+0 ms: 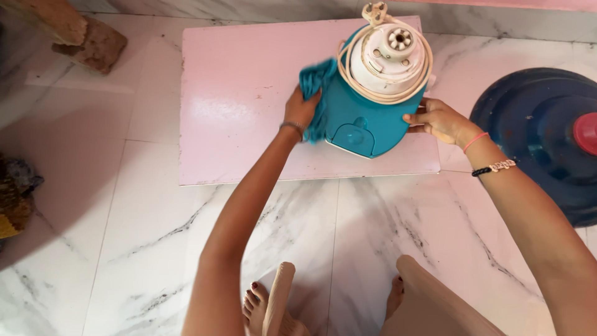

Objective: The person uses a blue cloth to wipe the surface of a teal and white electric iron placed on a pink board, then wipes the base of a blue floor fan. The iron's cord is wrapped around the iron during the process.

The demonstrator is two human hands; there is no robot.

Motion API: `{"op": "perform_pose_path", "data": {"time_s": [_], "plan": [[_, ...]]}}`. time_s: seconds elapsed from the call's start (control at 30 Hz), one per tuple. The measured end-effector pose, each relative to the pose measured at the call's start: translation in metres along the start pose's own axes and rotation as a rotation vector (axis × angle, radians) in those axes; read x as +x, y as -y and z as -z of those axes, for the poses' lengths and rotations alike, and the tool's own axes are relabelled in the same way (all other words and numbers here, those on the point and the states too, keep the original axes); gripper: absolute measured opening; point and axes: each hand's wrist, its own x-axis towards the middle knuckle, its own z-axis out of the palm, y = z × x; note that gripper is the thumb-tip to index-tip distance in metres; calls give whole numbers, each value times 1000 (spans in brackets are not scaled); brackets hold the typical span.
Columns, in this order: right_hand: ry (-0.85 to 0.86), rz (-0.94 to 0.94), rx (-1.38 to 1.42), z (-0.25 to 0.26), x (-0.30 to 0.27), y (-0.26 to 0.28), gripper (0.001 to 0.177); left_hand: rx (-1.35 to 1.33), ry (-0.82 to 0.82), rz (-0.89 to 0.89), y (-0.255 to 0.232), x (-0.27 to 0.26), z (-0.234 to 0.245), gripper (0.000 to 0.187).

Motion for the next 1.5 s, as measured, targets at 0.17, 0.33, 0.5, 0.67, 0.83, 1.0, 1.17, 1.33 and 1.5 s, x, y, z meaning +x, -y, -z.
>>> {"op": "perform_pose_path", "data": {"time_s": [0.17, 0.33, 0.5, 0.67, 0.83, 1.0, 1.17, 1.33, 1.5], "plan": [[-152, 65, 92, -24, -15, 5, 71, -27, 64, -103, -19, 30, -25, 53], [-159, 126, 141, -41, -16, 3, 77, -288, 185, 124, -1, 11, -19, 67], [-100, 124, 117, -27, -12, 6, 77, -307, 145, 56, 17, -18, -15, 59], [-7, 93, 42, -28, 3, 14, 75, -298, -113, -15, 24, -75, -13, 47], [-22, 75, -1, -39, 13, 25, 77, -422, -214, -25, 21, -111, -19, 49], [-212, 261, -102, -60, 6, 9, 86, -612, -151, 70, 21, -73, -18, 65], [-321, 400, -413, -68, -3, 1, 78, -548, -148, 117, 24, -18, -17, 85], [-263, 440, -366, -70, -7, 6, 78, -774, -42, 323, 12, 19, -6, 77], [-237, 434, -243, -66, -4, -7, 75, -473, -201, 185, 25, -8, -26, 72]]}}
